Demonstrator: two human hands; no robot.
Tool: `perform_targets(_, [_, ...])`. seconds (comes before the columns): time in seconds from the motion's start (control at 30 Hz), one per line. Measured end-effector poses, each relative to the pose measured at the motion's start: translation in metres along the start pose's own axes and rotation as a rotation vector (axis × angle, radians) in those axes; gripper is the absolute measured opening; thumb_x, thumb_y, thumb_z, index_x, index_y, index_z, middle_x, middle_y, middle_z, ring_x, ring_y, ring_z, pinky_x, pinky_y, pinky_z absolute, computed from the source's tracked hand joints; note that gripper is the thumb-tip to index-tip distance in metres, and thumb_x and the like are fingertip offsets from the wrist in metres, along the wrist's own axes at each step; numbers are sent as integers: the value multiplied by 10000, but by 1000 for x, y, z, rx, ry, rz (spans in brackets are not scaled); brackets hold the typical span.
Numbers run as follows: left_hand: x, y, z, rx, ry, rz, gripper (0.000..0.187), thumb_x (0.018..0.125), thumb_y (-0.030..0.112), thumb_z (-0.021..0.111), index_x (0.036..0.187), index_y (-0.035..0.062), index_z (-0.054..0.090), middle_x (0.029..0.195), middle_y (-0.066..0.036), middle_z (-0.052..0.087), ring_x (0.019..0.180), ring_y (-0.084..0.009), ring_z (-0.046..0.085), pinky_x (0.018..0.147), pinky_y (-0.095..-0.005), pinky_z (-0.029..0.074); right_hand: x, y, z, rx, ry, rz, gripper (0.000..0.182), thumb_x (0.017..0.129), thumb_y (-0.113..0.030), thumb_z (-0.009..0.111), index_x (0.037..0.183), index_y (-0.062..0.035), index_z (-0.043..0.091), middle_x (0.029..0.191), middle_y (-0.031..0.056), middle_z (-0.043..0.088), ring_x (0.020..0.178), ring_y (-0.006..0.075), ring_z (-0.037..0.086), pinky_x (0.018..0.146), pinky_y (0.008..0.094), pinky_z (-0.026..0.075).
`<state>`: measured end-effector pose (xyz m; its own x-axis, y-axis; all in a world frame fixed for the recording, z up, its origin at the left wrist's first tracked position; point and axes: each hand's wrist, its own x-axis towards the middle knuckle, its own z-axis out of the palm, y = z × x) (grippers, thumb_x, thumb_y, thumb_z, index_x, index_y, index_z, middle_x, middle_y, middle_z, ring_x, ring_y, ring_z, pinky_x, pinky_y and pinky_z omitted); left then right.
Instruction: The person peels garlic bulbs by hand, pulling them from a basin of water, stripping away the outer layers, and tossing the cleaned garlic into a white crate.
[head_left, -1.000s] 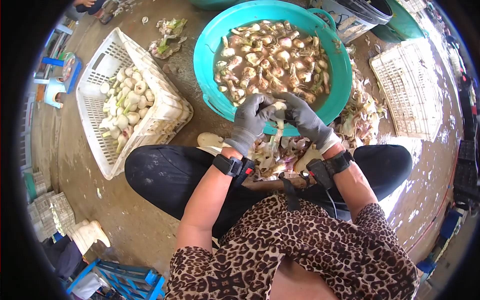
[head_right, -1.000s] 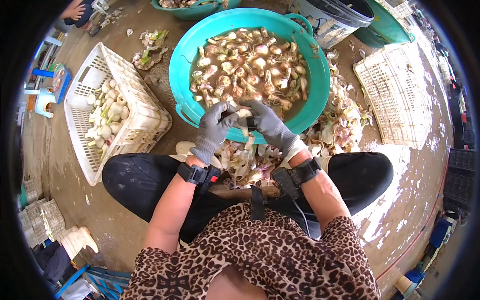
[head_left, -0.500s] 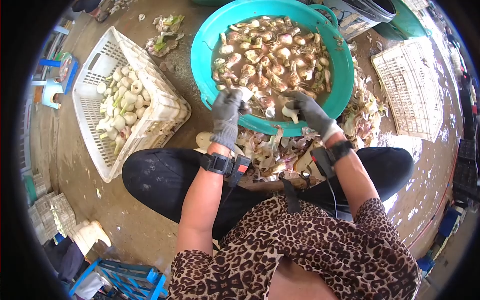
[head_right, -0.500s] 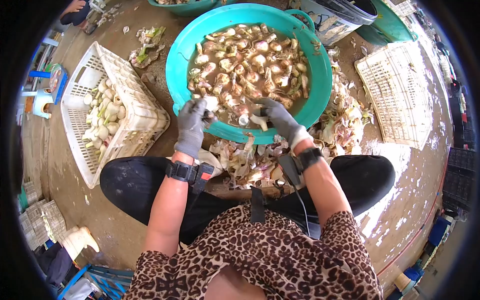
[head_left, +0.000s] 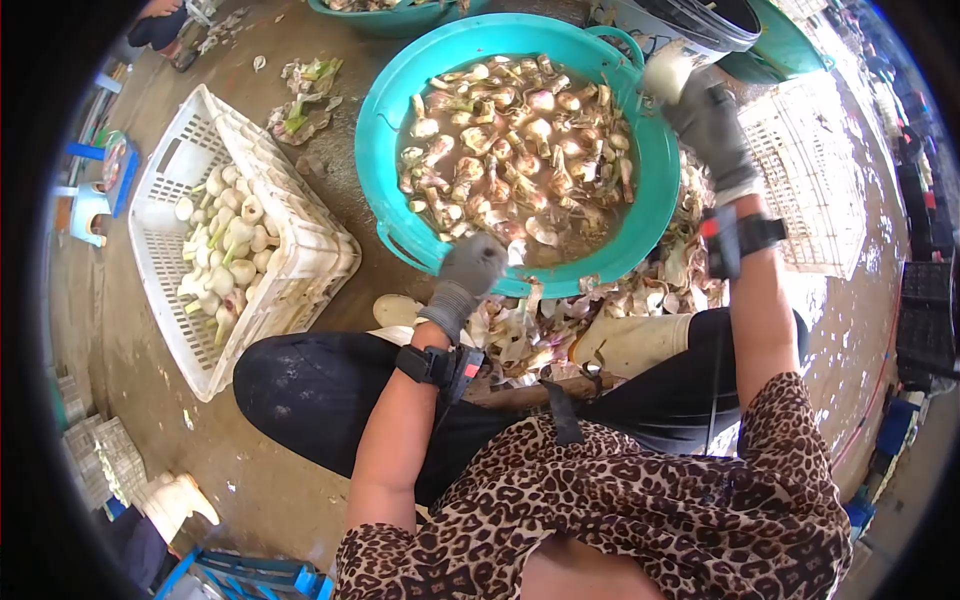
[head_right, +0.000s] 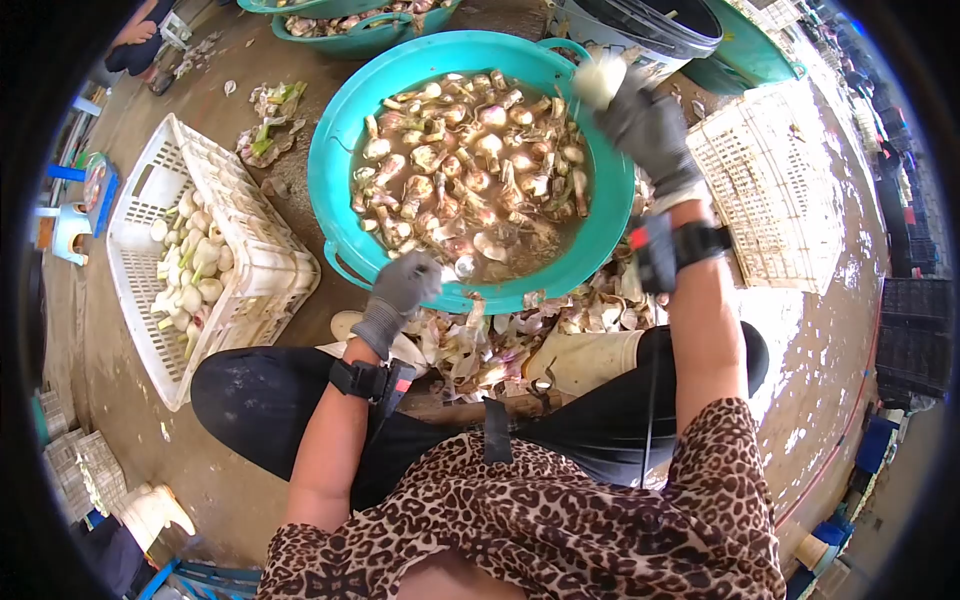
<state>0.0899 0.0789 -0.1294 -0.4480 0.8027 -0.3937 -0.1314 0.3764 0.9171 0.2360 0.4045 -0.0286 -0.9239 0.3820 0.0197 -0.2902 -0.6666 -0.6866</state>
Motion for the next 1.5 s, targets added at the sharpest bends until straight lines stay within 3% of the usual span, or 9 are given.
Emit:
perform_targets(0.1, [-10, -2, 19, 356, -128, 260, 93, 771, 99, 570, 828, 32, 542, 654, -47, 548, 609, -116, 555, 452, -216, 445, 24, -21, 11, -227, 470, -314, 292, 813, -228, 479, 981, 4, 538, 914, 131, 584, 808, 201, 560, 713, 301, 464])
perform_targets(0.17, [-12, 10, 23, 633, -77, 569, 109, 777, 106, 567, 854, 29, 549, 677, -55, 563, 609, -110, 558, 446, -214, 438, 16, 8, 7, -1037, 573, 23, 223, 783, -183, 544, 847, 28, 573, 837, 102, 597, 773, 202, 575, 683, 282, 471])
perform_targets(0.3, [-21, 25, 24, 230, -511, -182, 202, 800, 184, 569, 920, 23, 560, 787, -62, 594, 605, -104, 555, 533, -241, 464, -7, 125, -18, -1945, 249, 660, 258, 672, -208, 579, 916, -126, 606, 842, 107, 609, 783, 260, 590, 700, 317, 465])
perform_targets(0.37, [-19, 11, 26, 377, -388, 273, 202, 794, 176, 577, 930, 26, 556, 763, -56, 590, 624, -97, 546, 578, -245, 460, -13, 177, -47, -2108, 183, 784, 315, 720, -229, 566, 1015, -117, 584, 991, 129, 585, 908, 277, 566, 790, 345, 455])
perform_targets(0.63, [-11, 14, 22, 419, -139, 300, 416, 704, 216, 664, 1052, 67, 492, 923, -84, 548, 750, -141, 561, 649, -254, 462, -29, 177, -15, -1976, 336, 752, 254, 730, -235, 565, 891, -40, 591, 867, 132, 612, 804, 254, 601, 690, 351, 477])
perform_targets(0.73, [-7, 12, 20, 543, 123, 541, 673, 617, 234, 720, 1174, 62, 384, 1148, -131, 438, 1054, -287, 441, 863, -356, 389, -32, 180, 6, -703, 684, 643, 140, 812, -108, 479, 816, 17, 543, 628, 83, 544, 443, 110, 465, 380, 255, 359])
perform_targets(0.83, [-13, 21, 20, 502, 210, 507, 693, 595, 209, 732, 1171, 50, 381, 1149, -137, 441, 1073, -308, 417, 909, -372, 345, -36, 182, 65, -531, 633, 496, 127, 821, -40, 422, 836, 10, 538, 619, 67, 538, 445, 88, 451, 368, 218, 322])
perform_targets(1.3, [-13, 22, -1, -186, -106, 424, 543, 701, 216, 691, 1095, -44, 422, 1026, -74, 503, 939, -114, 492, 769, -249, 457, -61, 168, 115, -392, 366, 266, 194, 797, -193, 572, 839, -13, 512, 637, -4, 488, 510, 67, 465, 466, 184, 377])
perform_targets(1.5, [-38, 52, 7, 497, 208, 605, 565, 535, 125, 734, 1029, 68, 466, 1001, -120, 505, 942, -286, 505, 803, -345, 418, -56, 179, 117, -602, 463, 374, 262, 763, -245, 630, 791, -27, 488, 576, -12, 453, 428, 62, 418, 379, 192, 320])
